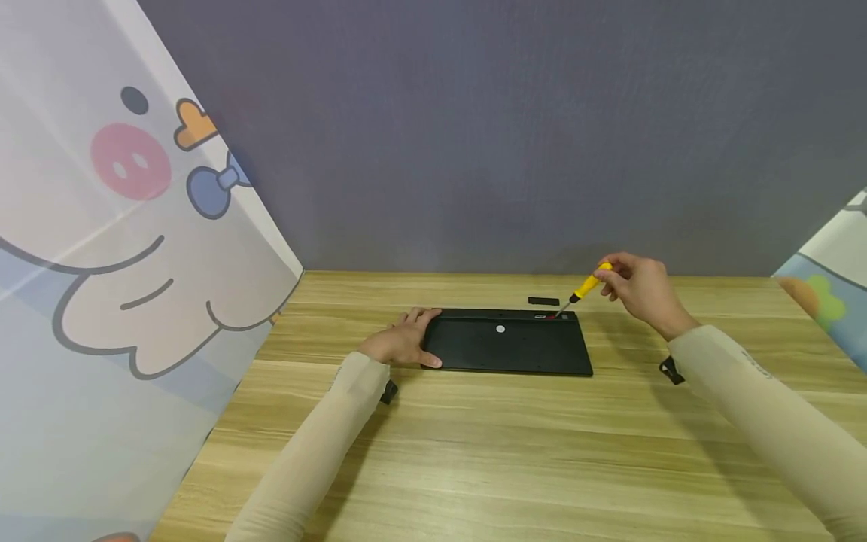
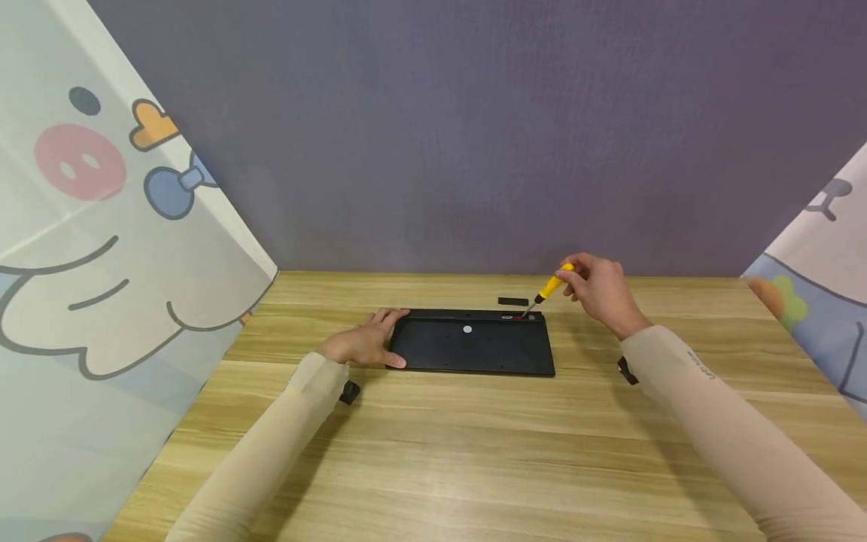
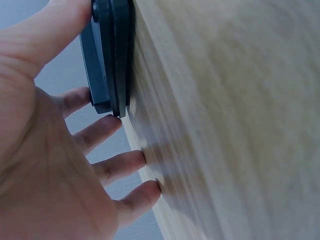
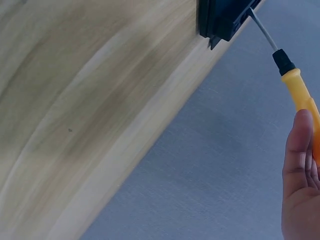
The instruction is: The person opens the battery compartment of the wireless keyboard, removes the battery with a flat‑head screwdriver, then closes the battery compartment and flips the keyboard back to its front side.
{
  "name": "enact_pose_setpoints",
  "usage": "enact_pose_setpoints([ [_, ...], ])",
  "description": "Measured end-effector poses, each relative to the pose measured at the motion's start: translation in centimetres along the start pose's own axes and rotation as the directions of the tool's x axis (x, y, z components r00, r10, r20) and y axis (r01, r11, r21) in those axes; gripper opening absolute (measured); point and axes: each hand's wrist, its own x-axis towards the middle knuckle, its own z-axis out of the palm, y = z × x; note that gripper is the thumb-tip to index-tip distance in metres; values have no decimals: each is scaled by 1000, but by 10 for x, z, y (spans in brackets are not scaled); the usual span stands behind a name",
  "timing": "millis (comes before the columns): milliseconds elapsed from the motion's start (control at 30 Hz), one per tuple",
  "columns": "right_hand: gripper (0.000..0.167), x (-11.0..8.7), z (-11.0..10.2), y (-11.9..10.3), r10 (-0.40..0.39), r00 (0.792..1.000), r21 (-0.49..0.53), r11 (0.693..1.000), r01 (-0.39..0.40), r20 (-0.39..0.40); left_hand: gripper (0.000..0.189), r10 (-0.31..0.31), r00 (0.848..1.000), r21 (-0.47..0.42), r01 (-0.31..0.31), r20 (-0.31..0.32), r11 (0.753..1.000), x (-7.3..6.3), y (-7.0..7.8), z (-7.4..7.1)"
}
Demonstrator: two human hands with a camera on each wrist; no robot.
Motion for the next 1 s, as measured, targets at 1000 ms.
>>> enact_pose_setpoints([
  [1000,35,-5,4,32,85,996,134,988,-79,-35,101,-4,1000,17,4,-6,1000,0,0,0],
])
